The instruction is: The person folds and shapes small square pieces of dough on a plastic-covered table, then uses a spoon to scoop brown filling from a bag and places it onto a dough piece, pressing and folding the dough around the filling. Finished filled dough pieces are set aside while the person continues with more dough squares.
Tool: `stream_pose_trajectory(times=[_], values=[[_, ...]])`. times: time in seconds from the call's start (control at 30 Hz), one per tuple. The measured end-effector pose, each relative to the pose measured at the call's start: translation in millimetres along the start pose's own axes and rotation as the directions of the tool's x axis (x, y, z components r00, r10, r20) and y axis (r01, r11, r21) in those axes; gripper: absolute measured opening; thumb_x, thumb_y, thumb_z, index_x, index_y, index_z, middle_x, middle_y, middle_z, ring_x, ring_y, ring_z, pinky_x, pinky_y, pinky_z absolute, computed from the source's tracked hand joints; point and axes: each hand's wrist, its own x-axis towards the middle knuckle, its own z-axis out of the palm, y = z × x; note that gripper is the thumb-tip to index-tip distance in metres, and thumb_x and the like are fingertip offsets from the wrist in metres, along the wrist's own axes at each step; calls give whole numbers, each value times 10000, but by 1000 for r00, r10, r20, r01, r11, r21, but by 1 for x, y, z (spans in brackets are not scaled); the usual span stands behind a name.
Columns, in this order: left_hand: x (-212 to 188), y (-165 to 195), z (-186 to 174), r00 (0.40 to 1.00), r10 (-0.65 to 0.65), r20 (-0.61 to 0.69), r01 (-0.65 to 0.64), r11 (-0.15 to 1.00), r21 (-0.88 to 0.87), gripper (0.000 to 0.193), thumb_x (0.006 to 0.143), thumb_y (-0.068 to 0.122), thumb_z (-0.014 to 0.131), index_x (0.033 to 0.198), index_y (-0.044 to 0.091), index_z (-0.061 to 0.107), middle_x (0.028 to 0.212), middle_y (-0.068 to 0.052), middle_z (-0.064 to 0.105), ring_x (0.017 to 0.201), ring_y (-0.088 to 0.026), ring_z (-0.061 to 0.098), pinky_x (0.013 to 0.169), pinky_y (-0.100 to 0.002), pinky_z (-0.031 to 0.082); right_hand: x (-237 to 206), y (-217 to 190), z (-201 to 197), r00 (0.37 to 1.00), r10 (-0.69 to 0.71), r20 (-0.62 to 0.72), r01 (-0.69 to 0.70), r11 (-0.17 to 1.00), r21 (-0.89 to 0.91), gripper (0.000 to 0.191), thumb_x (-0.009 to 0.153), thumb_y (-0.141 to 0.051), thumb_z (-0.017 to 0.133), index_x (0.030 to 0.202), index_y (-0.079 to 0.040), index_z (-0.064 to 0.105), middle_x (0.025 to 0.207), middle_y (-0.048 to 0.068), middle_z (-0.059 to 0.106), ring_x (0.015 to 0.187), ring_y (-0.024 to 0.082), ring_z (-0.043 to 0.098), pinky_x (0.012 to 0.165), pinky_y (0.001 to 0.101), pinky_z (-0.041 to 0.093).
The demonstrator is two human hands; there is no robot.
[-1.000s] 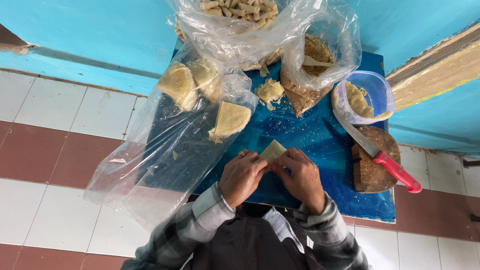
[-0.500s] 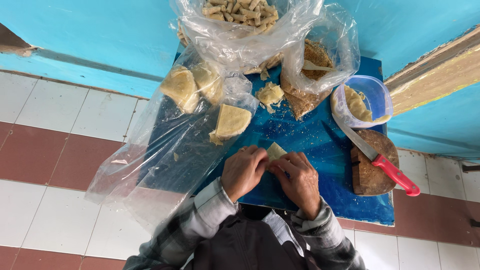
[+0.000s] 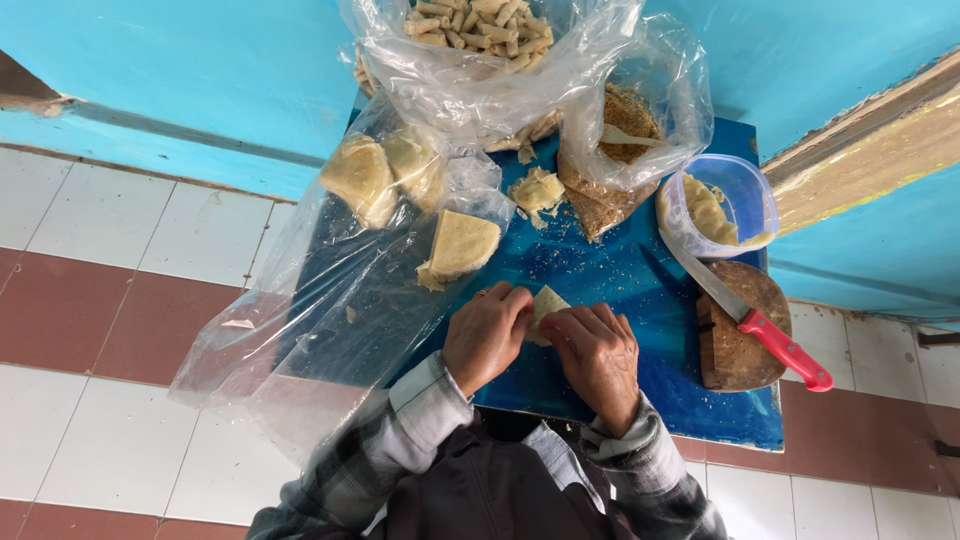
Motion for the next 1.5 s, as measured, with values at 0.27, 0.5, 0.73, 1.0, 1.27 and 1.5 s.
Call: stream_pose_trajectory(times=[0.27,0.5,0.73,1.0,1.27,1.5], values=[[-1,2,-3,995,97,29,-100,991,92,190,813,39,752,972,66,651,969,-71,584,915,-273,655,686,-378,569,0,0,1,996,-62,-58,57,995,-87,176,841,-143,777,1016,-152,764,1027,-13,724,911,205,650,741,368,451],[-2,4,1,993,118,8,-117,974,192,239,829,1,718,1045,31,620,1006,-97,573,930,-286,656,681,-370,577,8,0,-2,1000,-30,-2,29,995,-95,199,829,-142,786,1024,-177,779,1045,-12,753,925,215,638,760,371,461],[-6,3,-1,992,83,-99,-95,987,-129,53,937,103,660,938,74,616,939,-75,618,854,-301,666,692,-425,534,4,-4,-6,999,-29,-22,30,998,54,257,816,-196,790,1061,-126,752,1065,1,749,964,212,648,776,376,464],[-9,0,-11,993,55,-106,-83,956,-281,218,958,243,702,865,58,635,829,-62,634,638,-263,633,574,-397,489,10,-24,-16,992,-116,-50,114,993,-43,203,854,-156,775,1053,-119,770,989,16,753,866,218,656,738,377,460],[-11,-2,-9,987,4,-160,-44,968,-247,230,973,261,723,836,86,663,774,-31,620,575,-214,591,537,-359,464,41,-29,-58,930,-147,-337,158,987,8,154,947,-20,748,1071,-106,717,1061,62,754,880,209,649,779,334,522],[-11,0,-9,954,60,-294,-78,996,-48,100,944,162,705,884,85,680,780,-51,613,673,-254,626,623,-392,500,164,-31,-105,569,-275,-775,178,961,-210,216,1017,52,737,1199,-52,684,1234,61,611,1143,287,597,949,439,516]])
